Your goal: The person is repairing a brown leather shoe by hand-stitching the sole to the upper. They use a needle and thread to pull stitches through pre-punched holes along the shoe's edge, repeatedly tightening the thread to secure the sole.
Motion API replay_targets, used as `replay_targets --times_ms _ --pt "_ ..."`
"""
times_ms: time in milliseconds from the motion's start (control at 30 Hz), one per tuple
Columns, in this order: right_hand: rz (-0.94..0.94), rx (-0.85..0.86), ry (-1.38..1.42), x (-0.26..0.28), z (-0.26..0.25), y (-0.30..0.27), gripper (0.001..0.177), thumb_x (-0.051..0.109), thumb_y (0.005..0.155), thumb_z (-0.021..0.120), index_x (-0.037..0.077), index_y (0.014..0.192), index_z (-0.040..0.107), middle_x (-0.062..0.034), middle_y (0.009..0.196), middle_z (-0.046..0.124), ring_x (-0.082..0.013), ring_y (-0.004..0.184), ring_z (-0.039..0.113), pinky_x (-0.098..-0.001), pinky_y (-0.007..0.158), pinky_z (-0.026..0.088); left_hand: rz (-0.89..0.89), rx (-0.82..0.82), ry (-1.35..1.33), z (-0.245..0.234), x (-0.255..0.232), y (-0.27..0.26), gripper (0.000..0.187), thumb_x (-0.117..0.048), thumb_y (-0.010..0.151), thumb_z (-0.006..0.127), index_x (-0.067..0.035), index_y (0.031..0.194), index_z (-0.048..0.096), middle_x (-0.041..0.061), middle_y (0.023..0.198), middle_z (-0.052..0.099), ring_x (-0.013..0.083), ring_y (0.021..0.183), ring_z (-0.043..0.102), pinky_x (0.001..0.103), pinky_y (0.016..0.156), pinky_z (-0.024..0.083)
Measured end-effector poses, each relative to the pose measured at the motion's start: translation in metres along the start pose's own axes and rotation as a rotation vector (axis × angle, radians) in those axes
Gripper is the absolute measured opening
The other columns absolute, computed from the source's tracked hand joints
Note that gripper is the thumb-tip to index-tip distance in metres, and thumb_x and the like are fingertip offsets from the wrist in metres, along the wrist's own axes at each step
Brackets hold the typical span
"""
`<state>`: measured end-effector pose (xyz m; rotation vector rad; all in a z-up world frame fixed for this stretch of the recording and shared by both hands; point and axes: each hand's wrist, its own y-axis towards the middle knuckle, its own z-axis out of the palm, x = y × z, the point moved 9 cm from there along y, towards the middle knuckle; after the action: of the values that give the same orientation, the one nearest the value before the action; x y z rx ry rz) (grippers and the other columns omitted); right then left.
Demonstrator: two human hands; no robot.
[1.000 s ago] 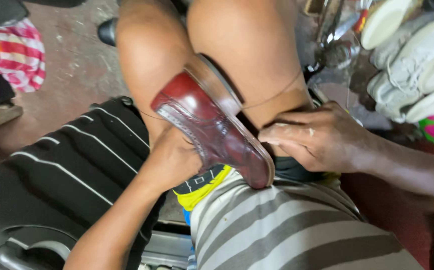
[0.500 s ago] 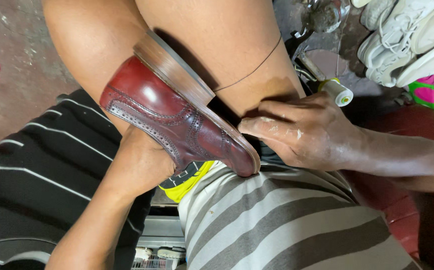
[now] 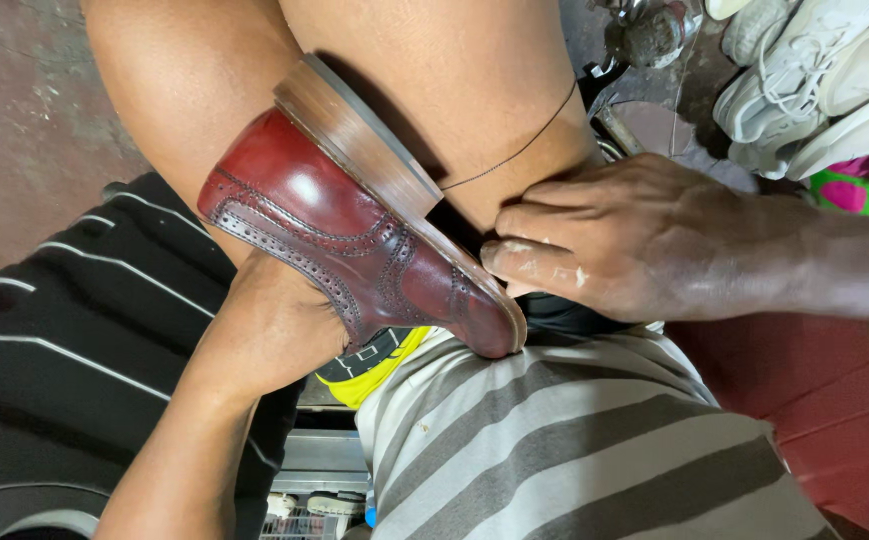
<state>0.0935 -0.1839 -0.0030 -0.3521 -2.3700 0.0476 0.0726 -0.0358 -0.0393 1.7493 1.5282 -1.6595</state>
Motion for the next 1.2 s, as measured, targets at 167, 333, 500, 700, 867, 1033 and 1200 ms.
replay_targets --times_ms 167,333,500,700,867,1033,1200 --pt "-0.053 0.02 -0.037 -0.002 -0.004 0.006 0.031 0.022 0.083 0.06 0.01 0.111 0.062 -0.006 0.104 0.063 -0.0213 0.095 0.068 -0.0363 0.066 0.058 0.042 -0.018 -0.012 0.006 -0.002 0.0 0.026 -0.015 0.079 0.082 -0.006 0.102 0.075 0.01 0.101 0.076 0.0251 0.097 0.072 0.037 0.088 0.055" --pt "-0.066 0.134 -0.01 -0.006 0.002 0.008 0.026 0.02 0.083 0.059 0.009 0.106 0.06 -0.0057 0.098 0.061 -0.0207 0.09 0.068 -0.0339 0.06 0.059 0.068 -0.018 -0.027 0.007 -0.007 0.005 0.025 -0.014 0.079 0.082 -0.005 0.101 0.075 0.009 0.101 0.076 0.0242 0.096 0.072 0.036 0.089 0.055" --pt "-0.102 0.151 -0.102 -0.007 0.012 0.006 0.024 0.029 0.087 0.058 0.009 0.101 0.06 -0.0044 0.09 0.059 -0.0185 0.081 0.065 -0.0317 0.056 0.058 0.081 -0.034 -0.043 -0.002 -0.011 0.006 0.024 -0.013 0.08 0.083 -0.005 0.101 0.075 0.009 0.101 0.075 0.0233 0.096 0.072 0.036 0.089 0.055" --pt "-0.103 0.085 -0.248 -0.013 0.022 -0.006 0.03 0.04 0.092 0.056 0.01 0.094 0.06 -0.0028 0.081 0.055 -0.0158 0.07 0.062 -0.029 0.051 0.057 0.099 -0.048 -0.062 -0.009 -0.013 0.007 0.023 -0.012 0.08 0.083 -0.005 0.1 0.075 0.008 0.1 0.075 0.0222 0.095 0.072 0.035 0.089 0.055" --pt "-0.164 -0.198 -0.514 -0.009 0.019 -0.018 0.032 0.042 0.099 0.061 0.012 0.089 0.064 0.0025 0.07 0.05 -0.0089 0.057 0.052 -0.0227 0.044 0.049 0.113 -0.085 -0.068 -0.016 -0.014 0.004 0.022 -0.011 0.081 0.083 -0.005 0.1 0.074 0.008 0.1 0.075 0.0213 0.095 0.072 0.034 0.09 0.054" --pt "-0.005 -0.278 -0.509 -0.033 0.007 -0.028 0.065 0.081 0.089 0.047 0.019 0.069 0.056 0.004 0.058 0.039 -0.0085 0.045 0.04 -0.0246 0.037 0.037 0.11 -0.11 -0.064 -0.018 -0.017 -0.001 0.021 -0.01 0.081 0.084 -0.004 0.099 0.074 0.007 0.1 0.075 0.0205 0.094 0.072 0.033 0.09 0.054" --pt "0.112 -0.213 -0.485 -0.042 -0.001 -0.04 0.061 0.075 0.093 0.058 0.019 0.071 0.059 0.0042 0.063 0.045 -0.0093 0.05 0.05 -0.0266 0.043 0.042 0.136 -0.139 -0.07 -0.02 -0.012 0.001 0.02 -0.009 0.082 0.084 -0.004 0.099 0.074 0.007 0.1 0.074 0.0196 0.094 0.072 0.033 0.091 0.054"
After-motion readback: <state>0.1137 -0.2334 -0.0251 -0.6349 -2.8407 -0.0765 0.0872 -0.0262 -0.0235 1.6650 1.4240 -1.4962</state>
